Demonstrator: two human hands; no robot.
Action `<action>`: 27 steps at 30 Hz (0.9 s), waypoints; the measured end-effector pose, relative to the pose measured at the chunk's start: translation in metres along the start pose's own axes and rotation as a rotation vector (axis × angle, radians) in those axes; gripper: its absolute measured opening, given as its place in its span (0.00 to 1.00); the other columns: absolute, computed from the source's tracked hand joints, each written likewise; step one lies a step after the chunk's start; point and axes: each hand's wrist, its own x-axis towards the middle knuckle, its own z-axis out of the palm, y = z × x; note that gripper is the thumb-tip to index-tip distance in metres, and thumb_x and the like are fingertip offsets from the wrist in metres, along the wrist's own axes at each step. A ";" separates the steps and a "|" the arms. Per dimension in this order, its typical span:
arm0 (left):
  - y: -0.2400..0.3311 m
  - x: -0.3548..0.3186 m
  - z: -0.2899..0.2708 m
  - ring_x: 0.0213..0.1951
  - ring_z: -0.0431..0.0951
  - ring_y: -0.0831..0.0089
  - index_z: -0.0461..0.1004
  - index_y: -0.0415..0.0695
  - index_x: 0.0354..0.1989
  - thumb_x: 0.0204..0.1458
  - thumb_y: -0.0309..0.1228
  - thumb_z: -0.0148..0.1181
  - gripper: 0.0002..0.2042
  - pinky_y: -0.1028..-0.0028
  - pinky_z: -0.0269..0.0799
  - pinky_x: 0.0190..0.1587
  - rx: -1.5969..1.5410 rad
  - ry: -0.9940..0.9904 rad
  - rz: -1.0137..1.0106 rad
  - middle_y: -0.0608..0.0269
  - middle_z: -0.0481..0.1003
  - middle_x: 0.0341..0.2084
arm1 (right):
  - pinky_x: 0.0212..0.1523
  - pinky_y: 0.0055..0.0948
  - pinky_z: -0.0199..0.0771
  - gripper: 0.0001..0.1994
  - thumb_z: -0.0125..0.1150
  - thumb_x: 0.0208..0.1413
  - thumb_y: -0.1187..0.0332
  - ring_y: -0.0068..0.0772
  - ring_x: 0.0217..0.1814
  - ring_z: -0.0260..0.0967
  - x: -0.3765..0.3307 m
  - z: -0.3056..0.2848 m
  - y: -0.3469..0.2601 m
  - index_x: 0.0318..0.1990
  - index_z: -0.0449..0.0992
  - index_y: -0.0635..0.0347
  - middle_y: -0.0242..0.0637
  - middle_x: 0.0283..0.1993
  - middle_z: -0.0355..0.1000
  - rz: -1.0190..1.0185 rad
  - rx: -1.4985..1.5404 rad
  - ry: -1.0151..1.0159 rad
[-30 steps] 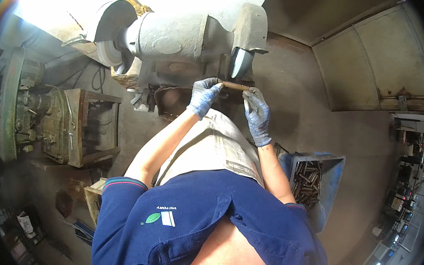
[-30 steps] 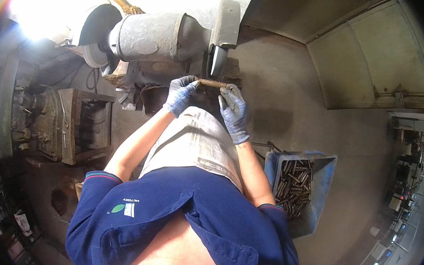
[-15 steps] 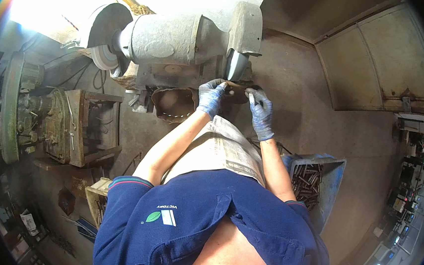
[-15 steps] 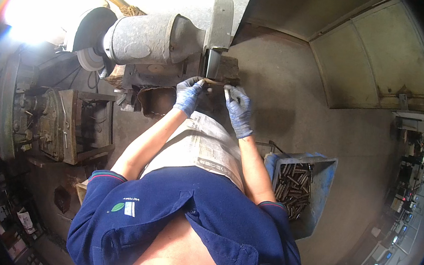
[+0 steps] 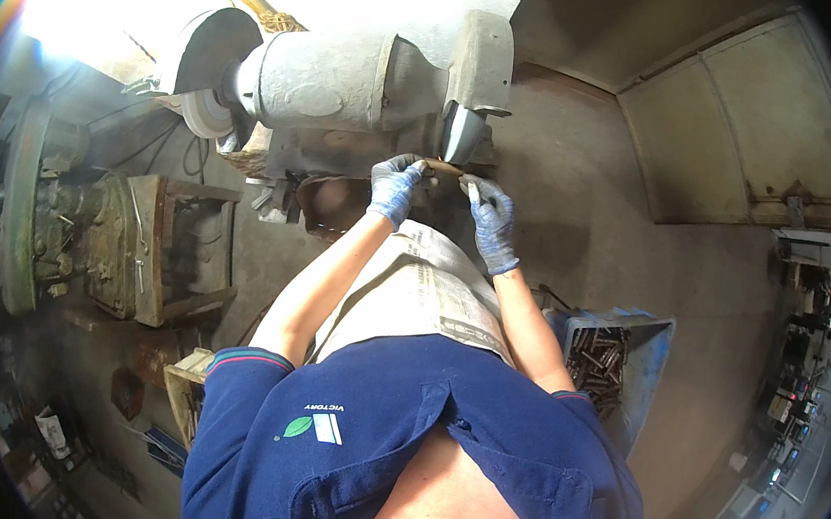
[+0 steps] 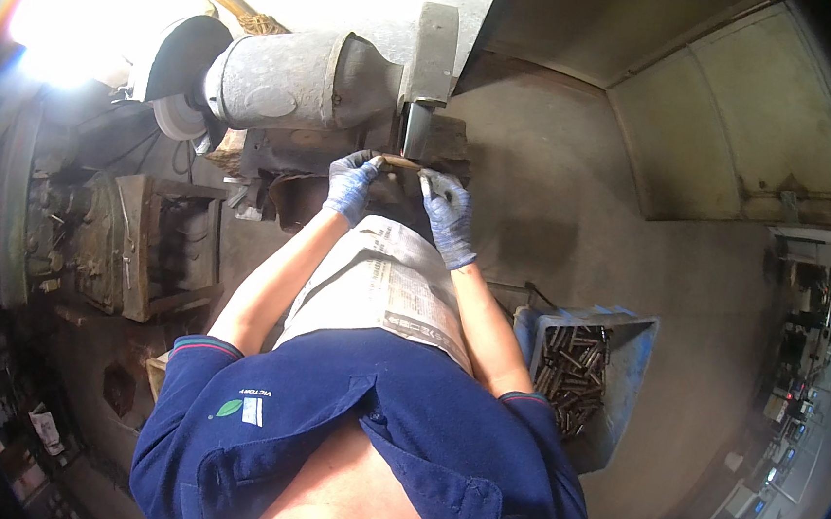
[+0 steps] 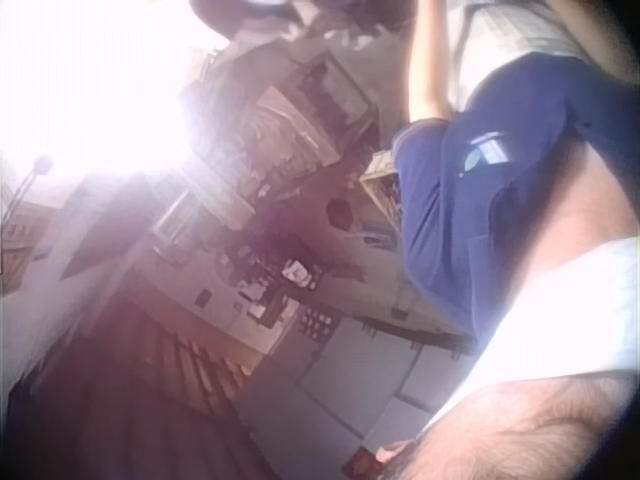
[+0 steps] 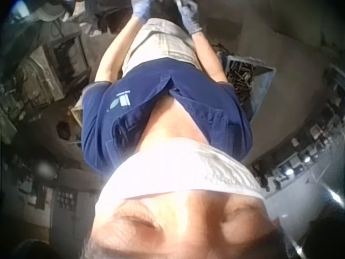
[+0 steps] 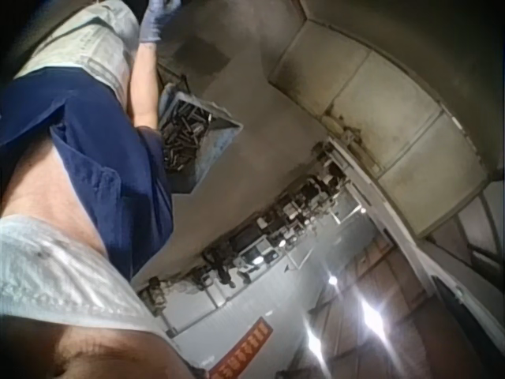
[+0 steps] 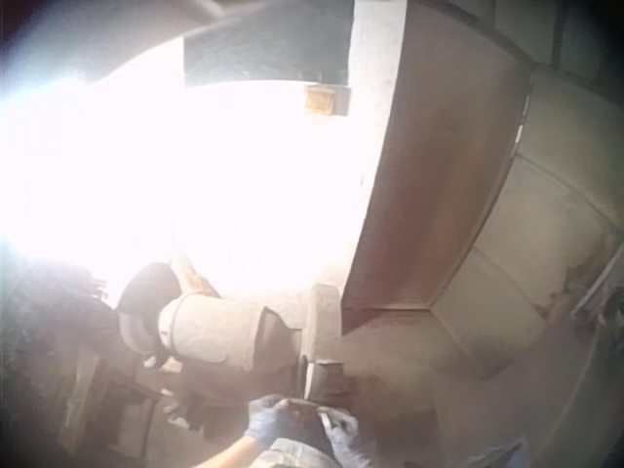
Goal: The person picks up metal pipes one at a time from a large bin and smooths the edges of each pipe using a bench grinder before placing it into another container.
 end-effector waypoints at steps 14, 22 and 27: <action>-0.012 0.019 -0.008 0.22 0.75 0.76 0.75 0.36 0.31 0.51 0.22 0.56 0.03 0.79 0.71 0.24 -0.007 -0.005 -0.002 0.60 0.76 0.23 | 0.38 0.23 0.66 0.06 0.59 0.54 0.70 0.20 0.34 0.67 -0.001 0.009 -0.014 0.31 0.79 0.62 0.32 0.30 0.75 0.107 0.166 0.056; -0.008 0.028 -0.034 0.23 0.76 0.73 0.74 0.36 0.32 0.52 0.23 0.54 0.04 0.77 0.71 0.26 0.017 0.012 0.048 0.59 0.76 0.23 | 0.44 0.27 0.67 0.06 0.58 0.53 0.71 0.26 0.39 0.70 0.001 0.032 -0.020 0.28 0.79 0.62 0.35 0.31 0.75 0.003 0.099 0.030; 0.013 0.006 -0.035 0.25 0.77 0.74 0.73 0.36 0.34 0.54 0.24 0.54 0.05 0.78 0.73 0.28 0.077 -0.070 0.078 0.58 0.76 0.26 | 0.50 0.27 0.65 0.05 0.59 0.52 0.73 0.31 0.46 0.70 -0.004 0.030 -0.027 0.35 0.79 0.63 0.38 0.37 0.75 0.045 0.277 -0.007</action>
